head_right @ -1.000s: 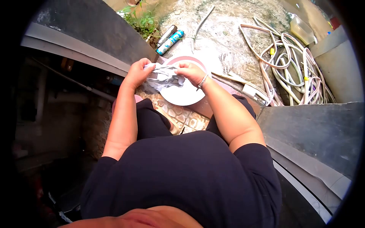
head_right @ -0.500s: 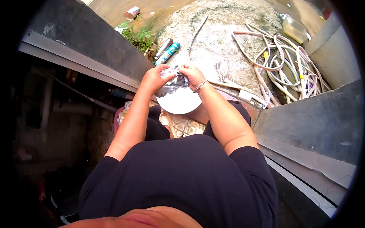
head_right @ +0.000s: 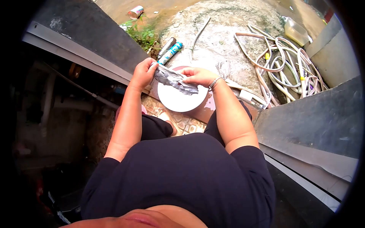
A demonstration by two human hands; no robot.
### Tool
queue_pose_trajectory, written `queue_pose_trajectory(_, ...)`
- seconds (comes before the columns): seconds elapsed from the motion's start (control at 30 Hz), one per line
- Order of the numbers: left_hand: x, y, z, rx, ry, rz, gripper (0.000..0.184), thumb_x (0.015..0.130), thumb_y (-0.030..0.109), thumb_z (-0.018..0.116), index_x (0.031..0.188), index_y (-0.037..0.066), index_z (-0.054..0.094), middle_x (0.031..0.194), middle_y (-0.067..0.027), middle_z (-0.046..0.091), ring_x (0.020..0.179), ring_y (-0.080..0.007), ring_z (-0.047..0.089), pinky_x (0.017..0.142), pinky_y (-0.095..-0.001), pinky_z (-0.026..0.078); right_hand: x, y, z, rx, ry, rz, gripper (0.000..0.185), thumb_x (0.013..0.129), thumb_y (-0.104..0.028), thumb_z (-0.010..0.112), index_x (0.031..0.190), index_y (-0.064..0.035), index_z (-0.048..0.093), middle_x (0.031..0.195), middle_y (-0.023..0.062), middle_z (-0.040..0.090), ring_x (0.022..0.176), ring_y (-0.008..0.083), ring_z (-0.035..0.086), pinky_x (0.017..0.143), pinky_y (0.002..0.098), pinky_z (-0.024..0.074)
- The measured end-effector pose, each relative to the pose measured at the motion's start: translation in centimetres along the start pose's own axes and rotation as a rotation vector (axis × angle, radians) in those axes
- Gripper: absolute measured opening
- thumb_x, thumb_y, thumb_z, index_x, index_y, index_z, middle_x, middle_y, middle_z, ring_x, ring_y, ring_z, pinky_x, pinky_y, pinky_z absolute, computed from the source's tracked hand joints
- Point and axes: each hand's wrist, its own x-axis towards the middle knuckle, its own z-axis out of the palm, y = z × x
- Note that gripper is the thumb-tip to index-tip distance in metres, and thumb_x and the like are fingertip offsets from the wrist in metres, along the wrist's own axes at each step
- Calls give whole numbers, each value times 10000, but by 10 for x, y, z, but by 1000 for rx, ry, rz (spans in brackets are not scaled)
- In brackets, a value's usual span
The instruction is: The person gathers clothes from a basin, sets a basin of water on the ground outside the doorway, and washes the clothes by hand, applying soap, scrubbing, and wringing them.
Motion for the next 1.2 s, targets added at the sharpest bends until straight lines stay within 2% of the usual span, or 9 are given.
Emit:
queue_pose_trajectory(0.23, -7, 7, -7, 19, 16, -112, 161, 815, 166, 589, 866, 15, 568, 696, -106, 584, 642, -170, 539, 619, -305, 444, -4, 10, -5, -458, -23, 180, 313, 741, -88, 664, 1026, 4, 571, 883, -6, 605, 788, 60, 520, 753, 219, 433)
queue_pose_trajectory(0.33, -14, 2, -9, -170, -123, -274, 270, 761, 216, 671, 930, 17, 604, 746, -92, 614, 685, -161, 566, 651, -298, 457, -4, 10, -2, -161, 77, -35, 295, 781, -119, 629, 1043, 0, 564, 921, 9, 611, 810, 80, 548, 757, 232, 440)
queue_pose_trajectory(0.43, -22, 8, -8, 55, -321, -283, 434, 641, 329, 771, 915, 16, 651, 747, -100, 623, 703, -167, 581, 657, -303, 464, 1, 12, 7, 263, 177, -158, 210, 810, -188, 622, 946, -34, 581, 839, -9, 594, 729, 62, 528, 684, 211, 439)
queue_pose_trajectory(0.5, -21, 13, -5, 159, -418, -334, 347, 658, 269, 741, 860, 2, 650, 699, -93, 615, 653, -164, 584, 610, -306, 468, -1, 4, 21, 363, 239, -173, 202, 838, -201, 584, 950, -33, 573, 850, -12, 592, 719, 54, 529, 664, 201, 438)
queue_pose_trajectory(0.57, -20, 9, 3, 29, -200, -324, 211, 689, 179, 658, 795, -2, 636, 640, -80, 593, 566, -146, 564, 534, -299, 460, 5, 14, 15, 397, 307, -178, 246, 855, -180, 549, 1043, -22, 558, 963, 50, 612, 824, 108, 579, 748, 229, 456)
queue_pose_trajectory(0.6, -18, 8, 3, 21, -151, -226, 134, 700, 125, 582, 746, 4, 616, 591, -65, 567, 504, -124, 533, 483, -286, 448, 5, 18, 10, 203, 330, -131, 220, 838, -199, 576, 991, -41, 577, 868, 11, 607, 740, 70, 548, 677, 205, 440)
queue_pose_trajectory(0.83, -9, 9, 21, -265, 79, -47, 246, 713, 21, 484, 911, 43, 628, 652, -66, 577, 575, -125, 532, 552, -266, 454, -5, 7, 16, 13, 364, -150, 178, 765, -185, 662, 872, -77, 570, 725, -48, 551, 625, 36, 459, 554, 174, 356)
queue_pose_trajectory(0.97, -11, 12, 23, -52, -95, -55, 273, 694, -45, 430, 868, 10, 633, 663, -34, 574, 618, -101, 504, 595, -235, 425, -7, 9, 14, 101, 291, -116, 170, 764, -154, 661, 863, -73, 549, 761, -22, 570, 663, 68, 512, 604, 201, 404)
queue_pose_trajectory(1.2, -6, -3, 31, -259, -136, -28, 165, 747, 59, 439, 740, -10, 589, 617, -1, 523, 588, -78, 461, 541, -231, 393, 8, 26, 13, 529, 297, -271, 142, 865, -169, 542, 916, -37, 559, 835, 52, 618, 748, 110, 583, 695, 249, 472)
